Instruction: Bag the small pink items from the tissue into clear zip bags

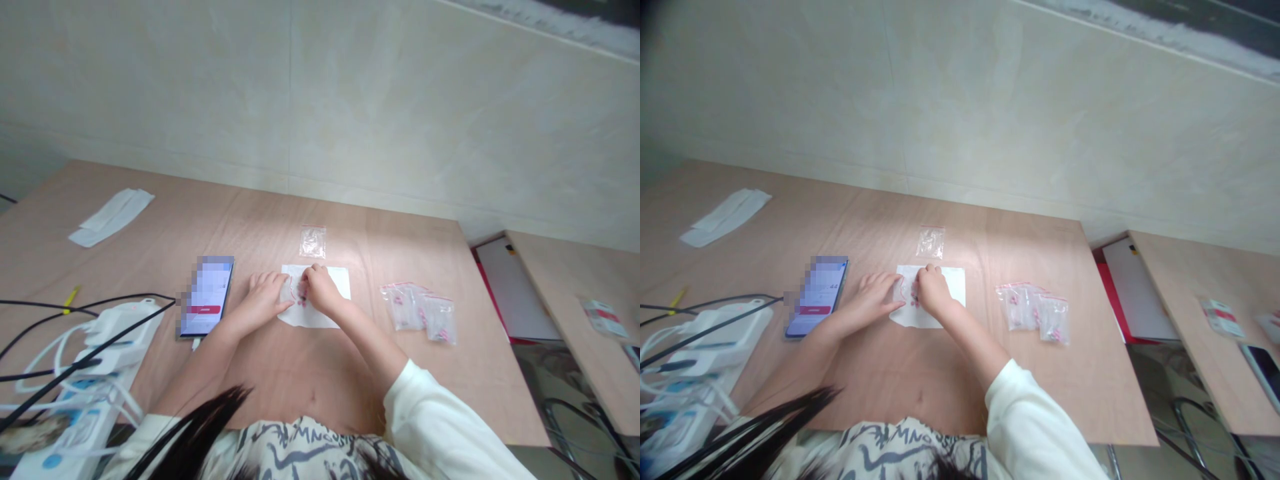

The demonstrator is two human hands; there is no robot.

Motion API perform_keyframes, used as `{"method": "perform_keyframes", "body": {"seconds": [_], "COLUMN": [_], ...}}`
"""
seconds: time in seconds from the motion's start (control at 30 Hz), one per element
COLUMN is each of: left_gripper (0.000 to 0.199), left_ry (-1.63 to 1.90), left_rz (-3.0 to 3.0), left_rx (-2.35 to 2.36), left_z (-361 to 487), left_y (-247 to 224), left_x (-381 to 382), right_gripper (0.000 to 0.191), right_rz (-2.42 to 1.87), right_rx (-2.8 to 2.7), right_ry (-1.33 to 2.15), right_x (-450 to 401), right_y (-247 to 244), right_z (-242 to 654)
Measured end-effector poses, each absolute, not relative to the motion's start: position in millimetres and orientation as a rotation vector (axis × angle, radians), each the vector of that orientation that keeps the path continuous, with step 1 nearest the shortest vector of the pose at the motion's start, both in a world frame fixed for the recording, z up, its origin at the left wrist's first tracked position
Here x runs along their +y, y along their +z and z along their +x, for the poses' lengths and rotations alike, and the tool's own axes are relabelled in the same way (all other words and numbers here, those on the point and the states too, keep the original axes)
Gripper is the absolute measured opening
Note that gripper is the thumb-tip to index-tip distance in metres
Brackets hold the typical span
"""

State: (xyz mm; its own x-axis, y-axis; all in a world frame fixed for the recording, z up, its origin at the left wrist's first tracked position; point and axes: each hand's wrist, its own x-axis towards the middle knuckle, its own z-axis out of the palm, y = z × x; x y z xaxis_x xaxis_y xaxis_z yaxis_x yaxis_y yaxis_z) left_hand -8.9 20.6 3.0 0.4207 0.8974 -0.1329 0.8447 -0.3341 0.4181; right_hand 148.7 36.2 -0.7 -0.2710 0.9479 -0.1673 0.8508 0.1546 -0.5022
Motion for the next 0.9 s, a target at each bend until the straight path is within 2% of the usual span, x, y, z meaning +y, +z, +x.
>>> {"method": "perform_keyframes", "body": {"seconds": [0.2, 0.33, 0.47, 0.9], "left_gripper": [0.037, 0.040, 0.040, 0.041], "left_ry": [0.226, 0.258, 0.243, 0.276], "left_rz": [2.299, 2.304, 2.300, 2.328], "left_rx": [1.461, 1.457, 1.434, 1.396], "left_z": [-7.5, -8.5, -9.3, -9.4], "left_y": [-1.4, -0.8, 0.4, -4.5], "left_x": [21.3, 18.9, 15.8, 17.2], "right_gripper": [0.004, 0.005, 0.004, 0.008], "right_rz": [-1.524, -1.665, -1.693, -1.827], "right_rx": [-1.977, -1.812, -1.843, -1.955], "right_ry": [0.933, 0.852, 0.910, 0.889], "right_x": [21.3, 12.6, 7.4, 11.3], "right_y": [3.8, -11.5, -20.4, -10.4], "right_z": [150.1, 159.7, 163.5, 151.8]}}
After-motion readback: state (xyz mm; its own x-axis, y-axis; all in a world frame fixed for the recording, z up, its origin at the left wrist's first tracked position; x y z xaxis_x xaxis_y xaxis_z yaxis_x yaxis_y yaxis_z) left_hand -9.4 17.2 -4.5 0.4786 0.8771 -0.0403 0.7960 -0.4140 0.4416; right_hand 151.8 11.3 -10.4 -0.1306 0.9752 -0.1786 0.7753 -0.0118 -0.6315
